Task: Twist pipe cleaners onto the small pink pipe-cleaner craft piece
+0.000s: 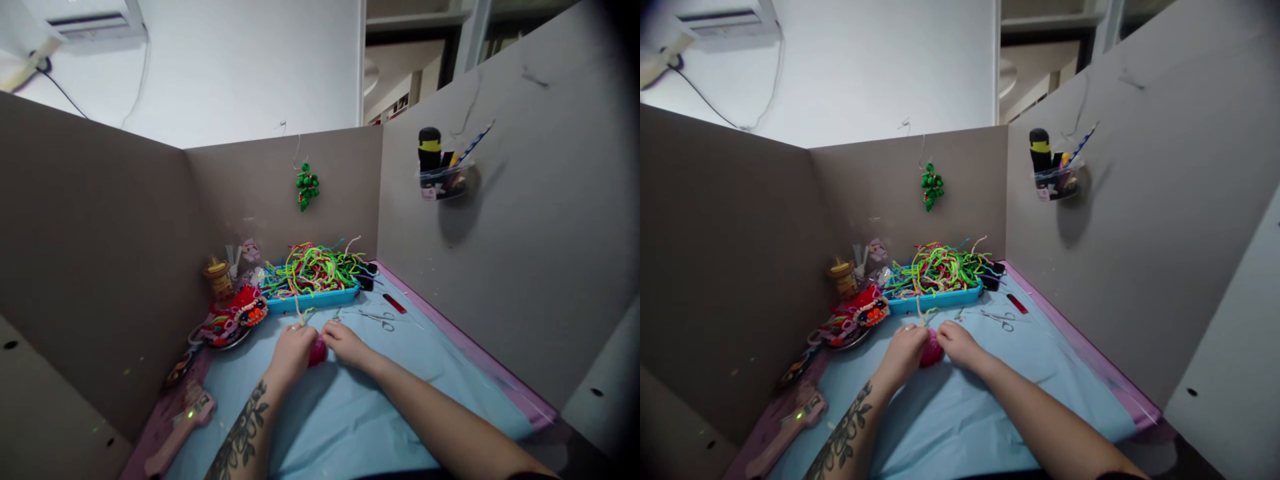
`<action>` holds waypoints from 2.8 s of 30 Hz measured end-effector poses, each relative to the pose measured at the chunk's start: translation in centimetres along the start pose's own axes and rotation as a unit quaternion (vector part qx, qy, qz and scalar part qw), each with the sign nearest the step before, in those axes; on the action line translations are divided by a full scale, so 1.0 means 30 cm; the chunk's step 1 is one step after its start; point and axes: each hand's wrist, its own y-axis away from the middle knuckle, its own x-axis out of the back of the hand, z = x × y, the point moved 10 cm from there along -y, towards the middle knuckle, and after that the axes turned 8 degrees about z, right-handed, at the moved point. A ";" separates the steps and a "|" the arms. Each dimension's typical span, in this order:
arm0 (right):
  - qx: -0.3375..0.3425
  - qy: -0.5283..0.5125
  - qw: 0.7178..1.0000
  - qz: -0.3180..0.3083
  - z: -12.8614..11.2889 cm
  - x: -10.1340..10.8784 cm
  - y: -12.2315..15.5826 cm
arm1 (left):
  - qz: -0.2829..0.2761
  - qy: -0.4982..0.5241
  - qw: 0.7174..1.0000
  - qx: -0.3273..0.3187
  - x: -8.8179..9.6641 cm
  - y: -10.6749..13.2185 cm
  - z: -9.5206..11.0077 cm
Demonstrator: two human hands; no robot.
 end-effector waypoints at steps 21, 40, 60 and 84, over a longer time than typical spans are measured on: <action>0.107 0.008 0.992 0.060 -0.113 0.074 0.031 | 0.081 0.152 0.980 0.100 0.041 0.006 -0.079; 0.067 -0.028 0.992 0.103 -0.117 0.117 0.019 | 0.113 0.230 0.962 0.094 0.072 0.003 -0.064; -0.042 -0.208 0.977 0.018 -0.014 0.079 -0.010 | 0.159 0.223 0.957 0.091 0.116 0.010 -0.093; 0.223 0.209 0.940 0.149 -0.206 0.159 0.045 | 0.214 0.264 0.921 0.190 0.112 0.017 -0.134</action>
